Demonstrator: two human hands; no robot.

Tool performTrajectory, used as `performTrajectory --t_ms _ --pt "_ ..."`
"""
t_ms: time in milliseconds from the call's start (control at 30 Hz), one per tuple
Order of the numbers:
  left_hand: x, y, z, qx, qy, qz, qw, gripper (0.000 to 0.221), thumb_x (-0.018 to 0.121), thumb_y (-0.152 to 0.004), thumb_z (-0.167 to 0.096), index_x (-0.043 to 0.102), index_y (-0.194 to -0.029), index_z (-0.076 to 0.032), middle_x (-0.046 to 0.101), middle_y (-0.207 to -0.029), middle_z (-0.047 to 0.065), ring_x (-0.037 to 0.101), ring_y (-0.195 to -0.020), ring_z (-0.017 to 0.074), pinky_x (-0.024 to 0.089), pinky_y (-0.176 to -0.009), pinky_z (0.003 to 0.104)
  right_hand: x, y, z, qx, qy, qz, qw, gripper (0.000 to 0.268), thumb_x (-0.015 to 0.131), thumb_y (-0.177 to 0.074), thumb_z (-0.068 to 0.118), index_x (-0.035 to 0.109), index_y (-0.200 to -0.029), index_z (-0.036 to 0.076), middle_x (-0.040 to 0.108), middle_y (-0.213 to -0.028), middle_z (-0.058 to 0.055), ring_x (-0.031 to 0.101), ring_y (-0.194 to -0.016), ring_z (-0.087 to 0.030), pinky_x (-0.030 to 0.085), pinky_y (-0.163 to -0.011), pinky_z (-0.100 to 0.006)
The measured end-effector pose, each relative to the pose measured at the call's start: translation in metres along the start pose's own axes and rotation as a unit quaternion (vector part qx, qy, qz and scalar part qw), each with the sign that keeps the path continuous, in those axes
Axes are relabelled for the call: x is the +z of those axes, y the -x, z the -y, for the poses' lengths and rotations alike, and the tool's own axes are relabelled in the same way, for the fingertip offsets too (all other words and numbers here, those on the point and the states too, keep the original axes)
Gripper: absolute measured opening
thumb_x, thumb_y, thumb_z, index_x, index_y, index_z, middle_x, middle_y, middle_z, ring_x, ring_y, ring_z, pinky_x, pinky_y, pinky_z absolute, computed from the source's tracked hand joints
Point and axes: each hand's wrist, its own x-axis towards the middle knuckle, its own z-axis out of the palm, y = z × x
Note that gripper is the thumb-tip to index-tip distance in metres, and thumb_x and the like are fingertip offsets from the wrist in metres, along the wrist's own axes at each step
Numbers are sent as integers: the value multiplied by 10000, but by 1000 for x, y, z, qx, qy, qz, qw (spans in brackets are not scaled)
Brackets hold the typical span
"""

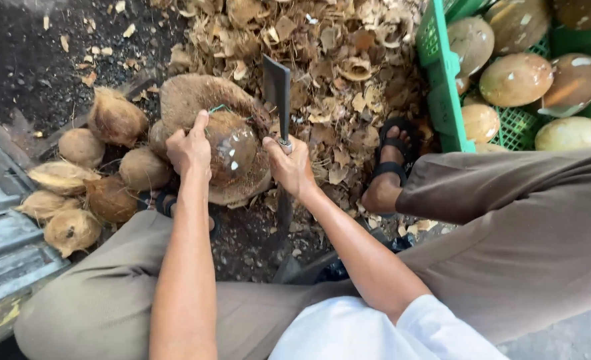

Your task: Using a large knife to remove the thick, fibrous outer husk from a coconut.

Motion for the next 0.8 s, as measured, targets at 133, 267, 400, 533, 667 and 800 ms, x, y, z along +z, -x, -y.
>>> performTrajectory --t_ms 133,267,400,533,667,800 --pt "-13 35 -35 -25 26 39 999 792 751 -880 -558 528 -1327 56 495 -1390 255 476 -1337 387 335 -1090 554 -8 17 -71 128 102 57 985 228 667 -843 147 672 -692 -24 607 -608 -197 559 -515 -230 460 -498 -399" --pt "-14 41 -30 0 74 13 997 791 845 -813 -529 595 -1272 64 589 -1318 269 544 -1316 371 347 -1127 549 -1 0 -80 207 85 61 973 253 644 -831 180 621 -643 13 567 -501 -152 525 -389 -203 392 -341 -364" --pt "-16 22 3 37 134 44 989 839 865 -810 -487 555 -1331 92 491 -1429 321 400 -1414 427 280 -1186 548 -8 -1 -32 267 -18 76 961 244 628 -867 106 578 -662 -17 505 -473 -157 497 -261 -244 396 -235 -383" --pt "1 -23 70 77 151 -7 986 641 875 -803 -490 688 -1128 30 637 -1187 260 569 -1233 329 374 -1082 471 -3 12 -31 362 -63 98 925 220 606 -899 126 536 -697 73 464 -488 -31 426 -289 -138 369 -244 -316" --pt "9 -19 81 89 139 -45 985 574 766 -888 -517 707 -1129 0 675 -1166 258 596 -1215 370 415 -1065 459 3 19 -26 339 -59 69 936 214 605 -859 133 523 -688 34 413 -484 -54 395 -289 -147 363 -250 -338" --pt "8 11 50 88 142 -73 983 570 714 -903 -533 710 -1108 -1 674 -1157 272 596 -1208 396 412 -1067 473 3 15 -30 302 -59 66 949 244 630 -858 151 535 -680 15 405 -459 -76 408 -288 -161 369 -242 -352"
